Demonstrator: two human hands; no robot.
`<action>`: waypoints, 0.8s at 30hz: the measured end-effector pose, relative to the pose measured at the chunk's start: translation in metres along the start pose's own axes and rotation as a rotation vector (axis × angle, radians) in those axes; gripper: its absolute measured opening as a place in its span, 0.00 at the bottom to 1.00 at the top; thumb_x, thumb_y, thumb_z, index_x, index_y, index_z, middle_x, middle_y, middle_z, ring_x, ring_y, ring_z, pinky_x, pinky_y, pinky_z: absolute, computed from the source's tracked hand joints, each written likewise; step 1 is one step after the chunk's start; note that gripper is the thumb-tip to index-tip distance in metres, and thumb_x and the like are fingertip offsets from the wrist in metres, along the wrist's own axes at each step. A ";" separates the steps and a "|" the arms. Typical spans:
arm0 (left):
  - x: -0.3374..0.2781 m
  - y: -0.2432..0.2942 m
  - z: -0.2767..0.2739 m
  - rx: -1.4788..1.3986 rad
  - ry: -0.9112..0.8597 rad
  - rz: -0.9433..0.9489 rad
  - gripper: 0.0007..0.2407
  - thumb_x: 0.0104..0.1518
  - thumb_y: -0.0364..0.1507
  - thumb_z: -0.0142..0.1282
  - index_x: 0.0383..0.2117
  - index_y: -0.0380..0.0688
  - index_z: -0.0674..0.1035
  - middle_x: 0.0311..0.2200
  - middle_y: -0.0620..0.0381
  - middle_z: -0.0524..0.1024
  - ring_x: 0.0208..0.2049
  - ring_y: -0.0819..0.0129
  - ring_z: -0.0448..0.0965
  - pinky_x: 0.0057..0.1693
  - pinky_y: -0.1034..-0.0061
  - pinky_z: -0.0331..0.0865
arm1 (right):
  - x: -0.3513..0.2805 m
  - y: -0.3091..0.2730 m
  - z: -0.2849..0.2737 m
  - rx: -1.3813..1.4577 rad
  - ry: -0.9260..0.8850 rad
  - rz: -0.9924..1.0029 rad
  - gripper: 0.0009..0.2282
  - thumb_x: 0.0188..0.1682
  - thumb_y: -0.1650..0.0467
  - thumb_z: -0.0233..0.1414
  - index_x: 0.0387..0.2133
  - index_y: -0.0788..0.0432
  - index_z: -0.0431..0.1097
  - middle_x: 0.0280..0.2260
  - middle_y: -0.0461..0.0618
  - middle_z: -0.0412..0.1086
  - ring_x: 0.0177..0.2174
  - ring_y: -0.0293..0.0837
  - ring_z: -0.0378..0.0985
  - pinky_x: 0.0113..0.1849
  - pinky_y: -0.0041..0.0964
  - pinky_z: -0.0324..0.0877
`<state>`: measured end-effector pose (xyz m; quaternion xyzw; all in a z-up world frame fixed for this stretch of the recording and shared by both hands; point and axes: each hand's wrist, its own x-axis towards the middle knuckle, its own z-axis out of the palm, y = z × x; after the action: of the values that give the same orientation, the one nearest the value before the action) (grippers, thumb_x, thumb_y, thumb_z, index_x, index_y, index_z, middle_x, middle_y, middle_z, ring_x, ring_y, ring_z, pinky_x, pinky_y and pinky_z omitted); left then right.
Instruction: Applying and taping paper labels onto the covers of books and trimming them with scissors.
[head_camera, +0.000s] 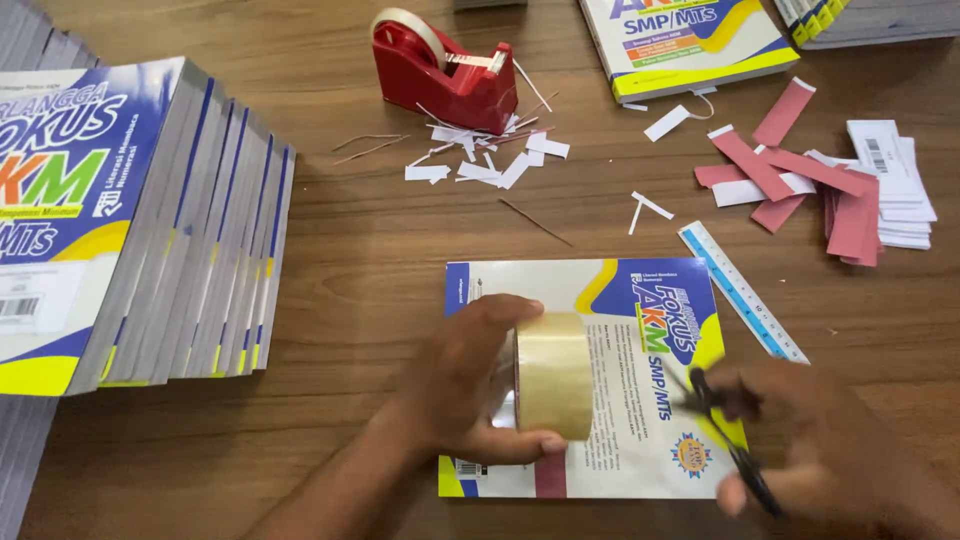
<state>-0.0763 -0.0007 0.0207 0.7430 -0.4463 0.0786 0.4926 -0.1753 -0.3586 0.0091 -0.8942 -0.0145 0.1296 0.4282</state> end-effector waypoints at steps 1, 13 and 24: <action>0.000 0.002 0.000 0.027 -0.004 -0.035 0.35 0.40 0.41 0.73 0.52 0.36 0.68 0.48 0.47 0.75 0.46 0.53 0.80 0.53 0.63 0.75 | -0.012 0.020 -0.001 -0.105 -0.042 0.109 0.44 0.03 0.51 0.83 0.41 0.51 0.82 0.33 0.38 0.90 0.32 0.36 0.90 0.38 0.34 0.84; -0.001 0.002 0.006 -0.057 -0.031 -0.176 0.32 0.45 0.37 0.66 0.56 0.37 0.66 0.45 0.47 0.76 0.37 0.59 0.81 0.45 0.69 0.75 | -0.010 -0.051 -0.010 -0.678 -0.386 0.396 0.25 0.20 0.46 0.78 0.32 0.28 0.81 0.33 0.20 0.85 0.34 0.29 0.86 0.41 0.26 0.82; 0.000 -0.003 0.009 -0.086 -0.042 -0.206 0.32 0.45 0.37 0.63 0.56 0.37 0.65 0.45 0.47 0.74 0.35 0.61 0.80 0.42 0.70 0.77 | 0.030 -0.100 0.001 -0.754 -0.569 0.461 0.26 0.28 0.44 0.75 0.37 0.29 0.74 0.40 0.18 0.82 0.40 0.29 0.83 0.43 0.31 0.77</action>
<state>-0.0768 -0.0075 0.0145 0.7647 -0.3807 -0.0070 0.5199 -0.1378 -0.2910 0.0788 -0.8957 0.0214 0.4439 0.0162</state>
